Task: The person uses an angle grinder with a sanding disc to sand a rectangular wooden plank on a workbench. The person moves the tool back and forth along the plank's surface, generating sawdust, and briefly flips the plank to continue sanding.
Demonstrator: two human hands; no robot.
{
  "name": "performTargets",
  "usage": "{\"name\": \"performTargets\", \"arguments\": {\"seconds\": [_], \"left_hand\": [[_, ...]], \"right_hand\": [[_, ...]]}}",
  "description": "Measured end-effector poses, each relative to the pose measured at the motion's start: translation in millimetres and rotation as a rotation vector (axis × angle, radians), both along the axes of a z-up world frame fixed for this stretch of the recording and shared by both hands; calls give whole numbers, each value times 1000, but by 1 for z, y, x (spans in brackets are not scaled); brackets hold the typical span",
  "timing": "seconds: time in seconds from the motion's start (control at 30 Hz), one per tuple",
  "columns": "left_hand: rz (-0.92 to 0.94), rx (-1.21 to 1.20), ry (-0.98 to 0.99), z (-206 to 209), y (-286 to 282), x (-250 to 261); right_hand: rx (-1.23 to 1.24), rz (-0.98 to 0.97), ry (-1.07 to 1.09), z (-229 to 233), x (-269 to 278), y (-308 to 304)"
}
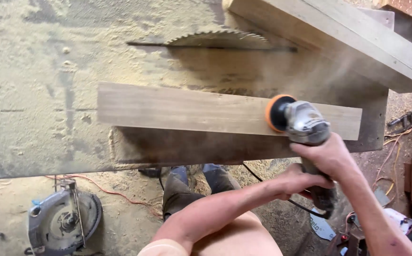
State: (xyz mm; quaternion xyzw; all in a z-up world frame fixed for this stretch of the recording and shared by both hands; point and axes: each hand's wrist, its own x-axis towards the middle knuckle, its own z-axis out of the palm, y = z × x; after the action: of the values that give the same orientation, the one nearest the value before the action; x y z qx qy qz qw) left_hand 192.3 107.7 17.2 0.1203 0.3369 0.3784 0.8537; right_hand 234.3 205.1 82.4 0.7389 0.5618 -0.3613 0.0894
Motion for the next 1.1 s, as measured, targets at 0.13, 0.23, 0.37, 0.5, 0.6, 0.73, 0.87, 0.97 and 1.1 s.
{"name": "performTargets", "arguments": {"seconds": [0.13, 0.23, 0.37, 0.5, 0.6, 0.73, 0.87, 0.97, 1.1], "left_hand": [[211, -83, -89, -6, -26, -41], [289, -49, -103, -15, -37, -60], [384, 0, -125, -28, -54, -75], [469, 21, -142, -38, -67, -92], [538, 30, -154, -36, -77, -117], [597, 80, -142, -38, -85, -144], [666, 30, -130, -47, -88, -173], [696, 24, -110, -43, -92, -209], [814, -19, -83, -30, -98, -258]], "right_hand": [[-5, 87, 38, -5, -59, -13], [-39, 166, -15, -5, -94, -26], [-47, 255, -55, -7, -131, -40], [-78, 320, -72, -12, -157, -53], [-77, 378, -95, -12, -187, -64], [-86, 459, -105, 5, -232, -80], [-93, 545, -108, 21, -288, -98], [-85, 603, -77, 28, -324, -107], [-65, 709, -51, 23, -359, -109]]}}
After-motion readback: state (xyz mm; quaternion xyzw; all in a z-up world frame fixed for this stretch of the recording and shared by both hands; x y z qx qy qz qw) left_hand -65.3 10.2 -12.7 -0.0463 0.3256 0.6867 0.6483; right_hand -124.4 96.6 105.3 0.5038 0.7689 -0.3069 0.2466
